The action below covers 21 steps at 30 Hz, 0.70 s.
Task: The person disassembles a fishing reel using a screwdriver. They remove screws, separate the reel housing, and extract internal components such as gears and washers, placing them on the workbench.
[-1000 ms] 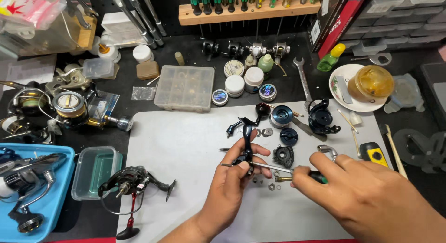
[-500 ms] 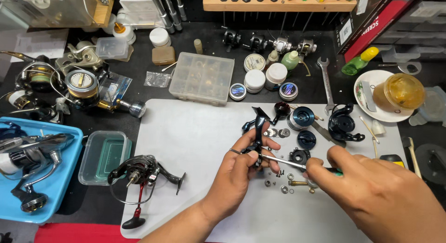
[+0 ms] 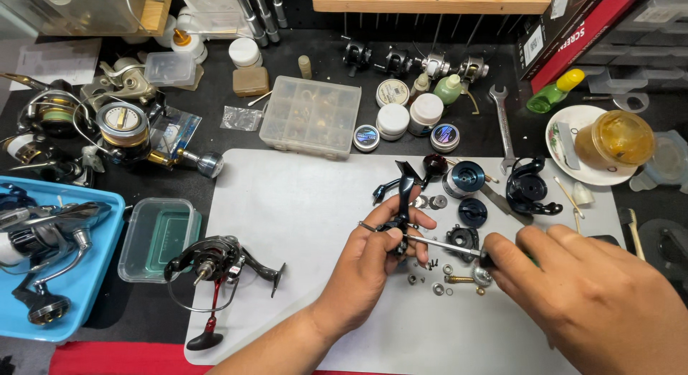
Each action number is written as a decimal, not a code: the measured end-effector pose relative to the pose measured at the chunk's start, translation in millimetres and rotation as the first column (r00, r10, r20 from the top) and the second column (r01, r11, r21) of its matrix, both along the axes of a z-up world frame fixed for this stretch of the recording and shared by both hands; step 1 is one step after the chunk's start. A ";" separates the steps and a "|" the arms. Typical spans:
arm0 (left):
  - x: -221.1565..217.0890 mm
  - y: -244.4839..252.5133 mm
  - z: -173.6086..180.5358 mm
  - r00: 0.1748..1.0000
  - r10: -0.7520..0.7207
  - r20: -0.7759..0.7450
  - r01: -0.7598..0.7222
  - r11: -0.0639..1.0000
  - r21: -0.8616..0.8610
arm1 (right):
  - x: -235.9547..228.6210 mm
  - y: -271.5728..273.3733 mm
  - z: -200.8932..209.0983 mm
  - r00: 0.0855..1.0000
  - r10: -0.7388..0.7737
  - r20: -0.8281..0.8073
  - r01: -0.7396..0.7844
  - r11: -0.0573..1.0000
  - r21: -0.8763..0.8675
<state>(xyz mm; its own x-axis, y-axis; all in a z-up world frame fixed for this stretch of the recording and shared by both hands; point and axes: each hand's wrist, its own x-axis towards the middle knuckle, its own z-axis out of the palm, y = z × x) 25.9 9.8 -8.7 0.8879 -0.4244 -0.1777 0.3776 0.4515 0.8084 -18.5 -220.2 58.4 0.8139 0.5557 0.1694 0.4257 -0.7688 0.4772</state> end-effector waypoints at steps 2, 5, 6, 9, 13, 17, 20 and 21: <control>0.3 0.2 1.0 1.000 0.004 -0.017 -0.004 1.000 -0.003 | 3.0 1.9 3.7 1.000 0.028 0.009 -0.028 1.000 0.013; 0.0 -0.3 -0.9 0.999 0.003 -0.045 -0.004 0.999 -0.040 | 3.2 -0.2 6.9 0.999 0.049 -0.016 -0.048 0.998 0.030; -0.2 -0.4 -2.2 0.998 -0.001 -0.055 -0.003 0.997 -0.071 | 2.8 -1.5 7.4 0.998 0.044 -0.052 -0.042 0.999 0.035; 0.2 -0.3 -2.3 0.998 0.000 -0.063 -0.005 0.997 -0.082 | 0.0 -4.6 4.8 0.999 0.010 -0.031 -0.009 1.000 0.028; 0.4 0.1 -1.0 0.997 -0.007 -0.078 0.001 0.997 -0.072 | -2.7 -8.6 3.4 0.998 -0.030 -0.046 0.033 0.997 0.073; 1.6 1.9 2.2 0.996 -0.017 -0.092 0.004 0.989 -0.148 | -5.3 -17.6 3.6 0.990 -0.018 -0.142 0.053 0.967 0.248; 1.5 2.3 7.8 0.994 -0.015 -0.106 0.004 0.995 -0.101 | -9.3 -22.2 2.4 0.982 -0.036 -0.186 0.104 0.923 0.371; 1.5 1.8 10.1 0.993 -0.007 -0.121 0.005 1.000 -0.014 | -10.7 -24.1 1.5 0.979 -0.037 -0.200 0.124 0.889 0.441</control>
